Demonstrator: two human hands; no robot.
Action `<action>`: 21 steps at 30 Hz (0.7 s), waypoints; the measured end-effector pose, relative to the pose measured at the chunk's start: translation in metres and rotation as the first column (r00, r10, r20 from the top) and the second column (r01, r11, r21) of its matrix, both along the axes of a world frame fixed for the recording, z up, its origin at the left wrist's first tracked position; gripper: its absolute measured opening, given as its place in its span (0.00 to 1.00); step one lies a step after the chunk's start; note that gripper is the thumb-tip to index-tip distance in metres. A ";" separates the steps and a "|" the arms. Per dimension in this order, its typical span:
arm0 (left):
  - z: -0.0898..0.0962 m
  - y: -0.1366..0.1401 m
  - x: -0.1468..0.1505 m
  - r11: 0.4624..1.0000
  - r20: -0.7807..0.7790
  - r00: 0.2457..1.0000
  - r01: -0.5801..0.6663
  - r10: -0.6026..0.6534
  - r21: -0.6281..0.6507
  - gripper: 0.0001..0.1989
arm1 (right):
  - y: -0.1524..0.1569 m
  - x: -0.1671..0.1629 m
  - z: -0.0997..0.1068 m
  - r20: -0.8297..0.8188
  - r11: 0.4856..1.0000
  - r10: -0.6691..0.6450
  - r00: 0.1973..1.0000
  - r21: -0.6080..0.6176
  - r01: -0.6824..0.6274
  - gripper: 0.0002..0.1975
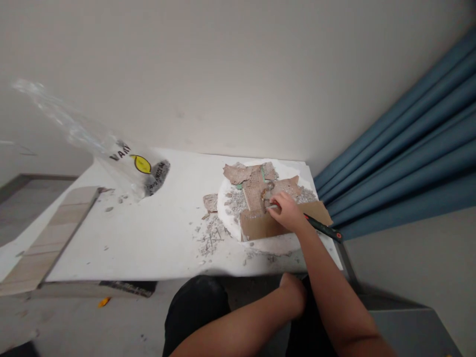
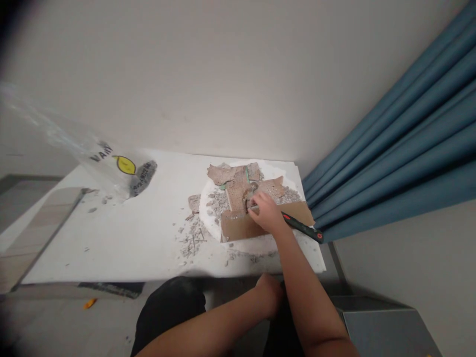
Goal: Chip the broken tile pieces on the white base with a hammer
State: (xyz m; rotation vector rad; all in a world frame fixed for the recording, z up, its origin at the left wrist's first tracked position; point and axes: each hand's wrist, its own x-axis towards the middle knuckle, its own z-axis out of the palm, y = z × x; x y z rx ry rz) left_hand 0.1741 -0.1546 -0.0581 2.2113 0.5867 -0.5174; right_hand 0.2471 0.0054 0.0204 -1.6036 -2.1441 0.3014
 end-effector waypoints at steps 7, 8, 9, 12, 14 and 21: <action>0.035 0.006 -0.015 0.972 -0.104 0.970 0.226 -0.219 0.061 0.19 | 0.000 0.032 -0.015 0.193 0.985 -0.152 0.969 -0.051 0.164 0.12; 0.036 0.006 -0.016 0.972 -0.105 0.971 0.223 -0.215 0.070 0.19 | 0.001 0.032 -0.018 0.173 0.988 -0.139 0.975 -0.048 0.149 0.11; 0.037 0.007 -0.018 0.971 -0.108 0.971 0.222 -0.213 0.083 0.18 | 0.001 0.032 -0.021 0.146 0.990 -0.133 0.980 -0.036 0.139 0.11; 0.040 0.008 -0.020 0.966 -0.107 0.969 0.233 -0.221 0.112 0.17 | 0.002 0.030 -0.026 0.066 0.984 -0.177 0.982 0.026 0.176 0.12; 0.043 0.008 -0.022 0.966 -0.098 0.971 0.230 -0.220 0.119 0.17 | 0.002 0.029 -0.026 0.038 0.965 -0.259 0.965 0.047 0.257 0.11; 0.052 0.009 -0.023 0.963 -0.092 0.967 0.248 -0.240 0.104 0.22 | -0.007 0.007 -0.003 -0.035 0.933 -0.343 0.939 0.100 0.345 0.09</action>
